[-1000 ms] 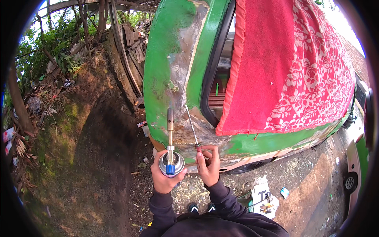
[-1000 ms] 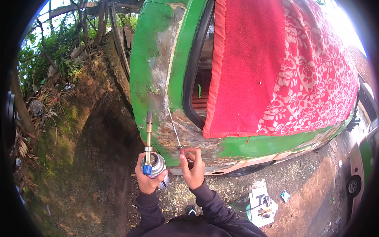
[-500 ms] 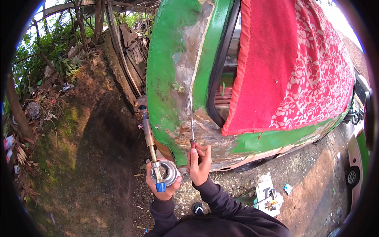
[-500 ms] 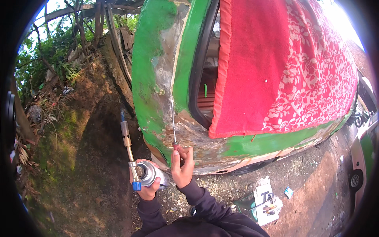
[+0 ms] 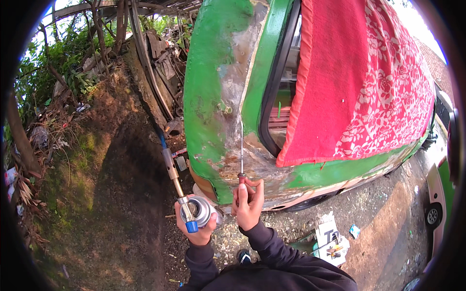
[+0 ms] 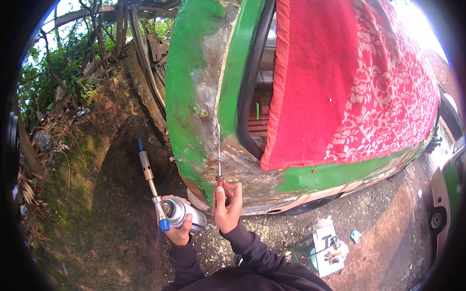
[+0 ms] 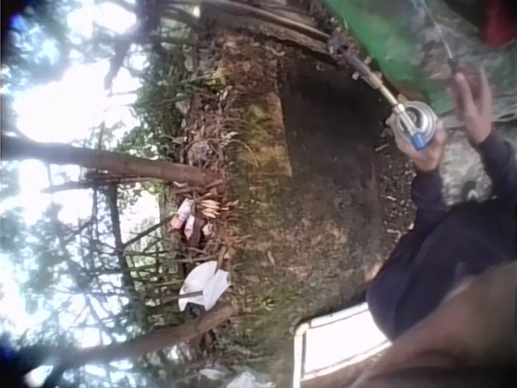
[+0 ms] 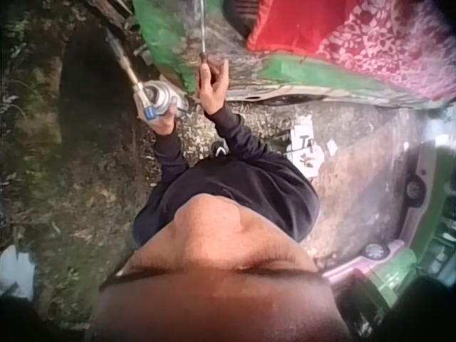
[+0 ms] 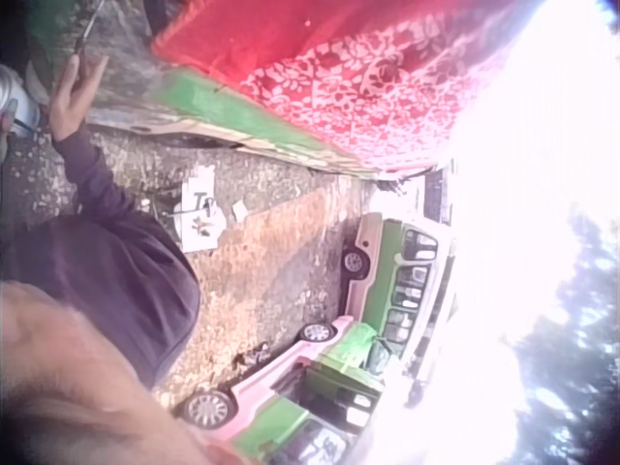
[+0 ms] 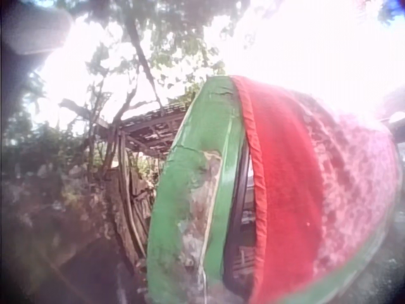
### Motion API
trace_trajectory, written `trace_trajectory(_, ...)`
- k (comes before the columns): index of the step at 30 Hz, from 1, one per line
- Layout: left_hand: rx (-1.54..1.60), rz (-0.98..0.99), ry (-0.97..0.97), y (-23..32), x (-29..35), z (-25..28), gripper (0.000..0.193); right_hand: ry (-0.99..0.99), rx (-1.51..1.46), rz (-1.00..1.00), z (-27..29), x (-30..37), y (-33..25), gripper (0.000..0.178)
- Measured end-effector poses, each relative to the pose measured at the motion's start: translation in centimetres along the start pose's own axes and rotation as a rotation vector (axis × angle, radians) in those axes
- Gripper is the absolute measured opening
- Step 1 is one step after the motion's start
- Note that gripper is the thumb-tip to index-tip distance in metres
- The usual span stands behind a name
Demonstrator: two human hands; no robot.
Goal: The person ignites a handheld blowtorch and directs the flame at a green car panel while using a metal scraper to remove material from the heated surface. The person repeatedly applies heat and scrapes the same area on the car's side panel.
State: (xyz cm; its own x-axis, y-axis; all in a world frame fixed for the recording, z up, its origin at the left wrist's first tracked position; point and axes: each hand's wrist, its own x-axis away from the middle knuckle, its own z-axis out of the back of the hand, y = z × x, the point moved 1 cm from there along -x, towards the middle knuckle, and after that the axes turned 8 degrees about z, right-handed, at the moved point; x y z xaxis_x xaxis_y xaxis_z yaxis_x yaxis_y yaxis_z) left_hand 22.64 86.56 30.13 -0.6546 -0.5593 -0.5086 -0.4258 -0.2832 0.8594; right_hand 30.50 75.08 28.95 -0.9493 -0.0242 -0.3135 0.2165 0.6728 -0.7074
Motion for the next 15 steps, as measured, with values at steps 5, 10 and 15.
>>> trace_trajectory(5,0.086,0.036,0.041,0.3,0.3,-0.3,0.069,-0.007,0.047,0.021,0.6,-0.9,0.1,0.015)
trace_trajectory(10,0.064,0.021,0.002,-0.3,0.0,-0.3,0.069,0.006,0.046,0.010,1.2,-0.3,0.4,0.016)
trace_trajectory(15,0.063,0.018,0.010,-0.3,-0.1,-0.8,0.070,-0.034,0.096,0.115,0.5,-1.4,0.9,0.013)
